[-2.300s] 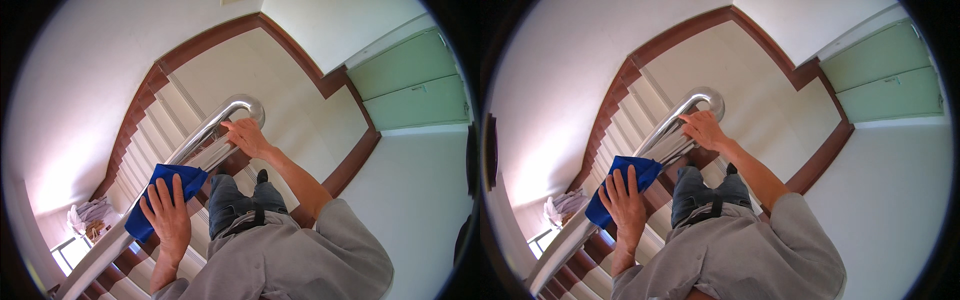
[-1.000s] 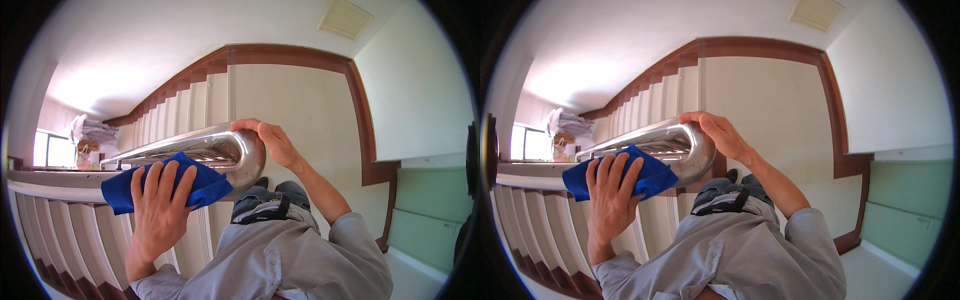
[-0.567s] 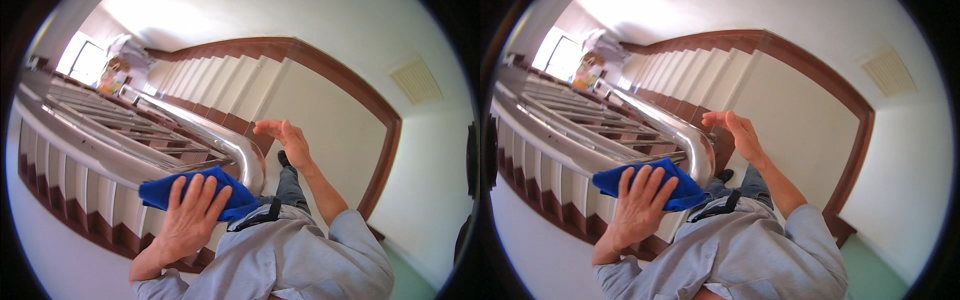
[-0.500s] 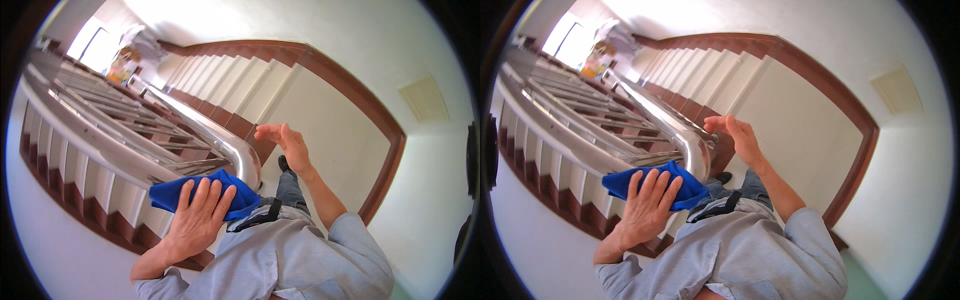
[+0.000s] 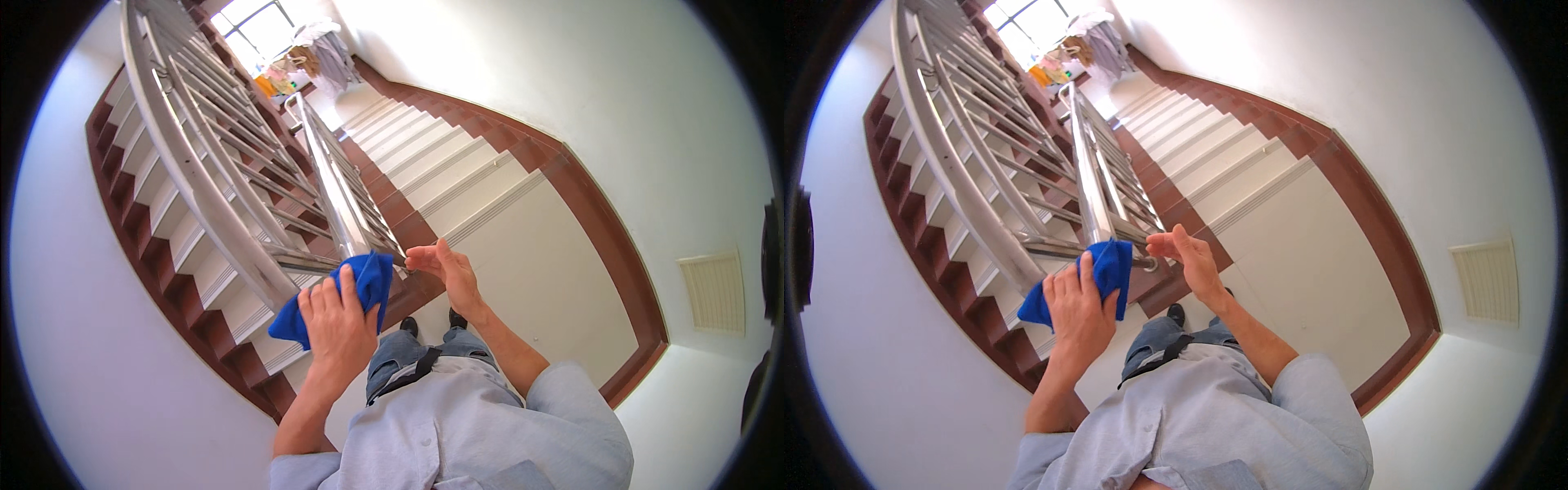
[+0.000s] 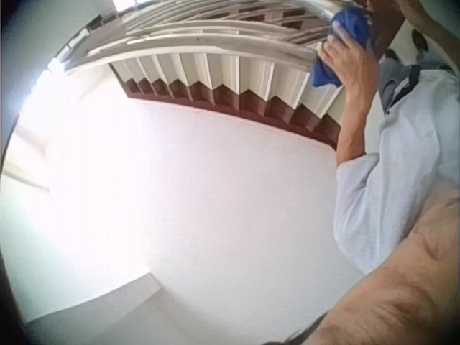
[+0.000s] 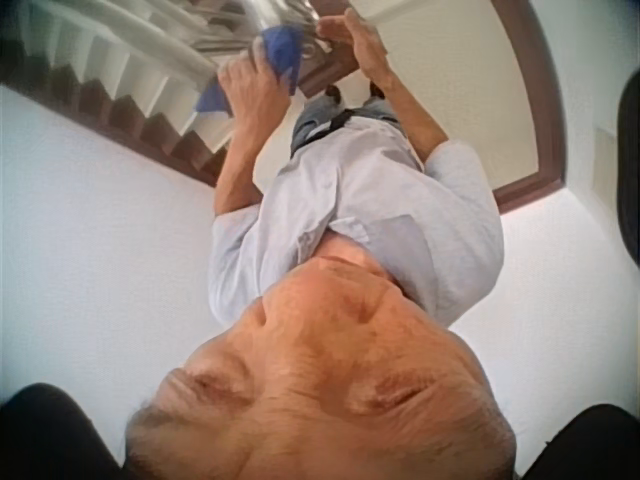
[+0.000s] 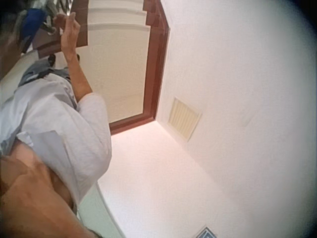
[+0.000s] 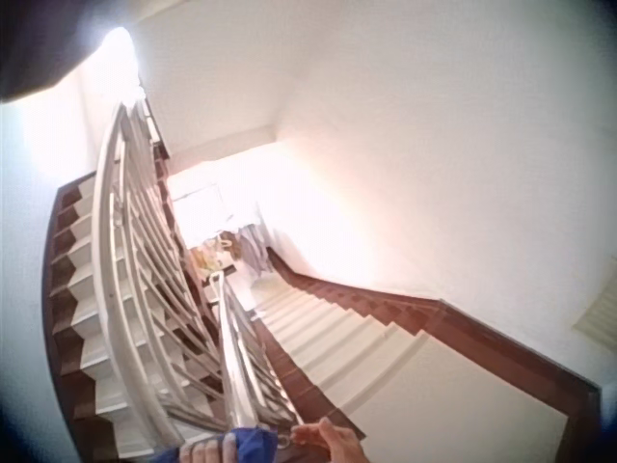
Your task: The person wipes the metal handrails of a spiral staircase with a blue cloth, moving continuously upward while cleaning the curved rail and vertical bars.
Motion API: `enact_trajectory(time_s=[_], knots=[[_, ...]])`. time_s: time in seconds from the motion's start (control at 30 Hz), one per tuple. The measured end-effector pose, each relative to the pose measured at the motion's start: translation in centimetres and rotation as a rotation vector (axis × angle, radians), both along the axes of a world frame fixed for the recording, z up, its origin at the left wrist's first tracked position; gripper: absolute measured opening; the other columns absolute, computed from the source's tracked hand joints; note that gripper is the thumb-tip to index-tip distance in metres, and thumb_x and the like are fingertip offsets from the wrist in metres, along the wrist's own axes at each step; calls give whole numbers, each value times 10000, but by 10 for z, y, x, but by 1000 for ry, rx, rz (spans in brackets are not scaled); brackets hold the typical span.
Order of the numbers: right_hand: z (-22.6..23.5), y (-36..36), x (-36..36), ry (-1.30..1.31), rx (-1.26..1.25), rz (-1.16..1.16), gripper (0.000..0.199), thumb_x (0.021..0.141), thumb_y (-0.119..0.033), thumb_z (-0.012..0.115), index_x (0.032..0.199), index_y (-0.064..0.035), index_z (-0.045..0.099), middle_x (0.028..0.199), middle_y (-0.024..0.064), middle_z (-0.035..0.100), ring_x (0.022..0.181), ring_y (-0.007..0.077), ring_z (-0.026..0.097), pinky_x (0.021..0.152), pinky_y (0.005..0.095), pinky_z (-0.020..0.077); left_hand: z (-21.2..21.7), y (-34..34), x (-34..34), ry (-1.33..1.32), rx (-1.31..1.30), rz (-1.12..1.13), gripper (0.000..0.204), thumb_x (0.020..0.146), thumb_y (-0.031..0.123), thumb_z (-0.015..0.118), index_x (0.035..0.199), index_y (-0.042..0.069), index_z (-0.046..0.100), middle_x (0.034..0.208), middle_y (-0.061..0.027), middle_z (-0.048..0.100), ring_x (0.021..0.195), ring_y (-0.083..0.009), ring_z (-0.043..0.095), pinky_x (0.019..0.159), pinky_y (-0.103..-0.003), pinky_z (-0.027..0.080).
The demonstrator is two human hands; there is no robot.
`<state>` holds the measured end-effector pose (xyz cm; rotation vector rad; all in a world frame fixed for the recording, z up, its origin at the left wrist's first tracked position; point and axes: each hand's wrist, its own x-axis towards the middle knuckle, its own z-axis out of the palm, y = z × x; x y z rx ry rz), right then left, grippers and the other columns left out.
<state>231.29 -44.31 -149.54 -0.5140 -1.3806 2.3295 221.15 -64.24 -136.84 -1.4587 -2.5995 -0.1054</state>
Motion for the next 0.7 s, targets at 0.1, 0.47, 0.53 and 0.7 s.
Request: enact_trajectory(time_s=[0.1,0.47,0.53,0.7], knots=[[-1,-1,-3,-31,-63,-19,724,1211,-562,358,1271,30,770,1208,147,806,1149,236,767,1100,394,571,-2,34,-4,-81,25,101,734,947,282,788,1546,-49,523,1331,-328,612,1121,-483,651,993,-586,478],[22,-5,-13,-82,21,35,742,1209,-565,354,1275,55,757,1184,163,803,1142,242,765,1116,413,558,-23,-34,5,46,168,-32,624,909,158,811,1511,100,656,1516,-240,588,1384,-437,567,1194,-580,366],[31,-13,-16,-74,151,35,714,1214,-537,367,1257,54,764,1213,169,790,1160,249,751,1123,404,541,-42,-56,6,144,256,-27,555,972,157,748,1519,130,655,1628,-213,538,1542,-438,457,1293,-630,242],[58,-43,-25,132,725,-18,498,1194,-349,472,1226,52,765,1284,203,738,1199,291,689,1077,393,515,-95,-68,9,74,777,94,517,1070,179,652,1574,82,585,1734,-306,346,1623,-555,276,1322,-672,150]])
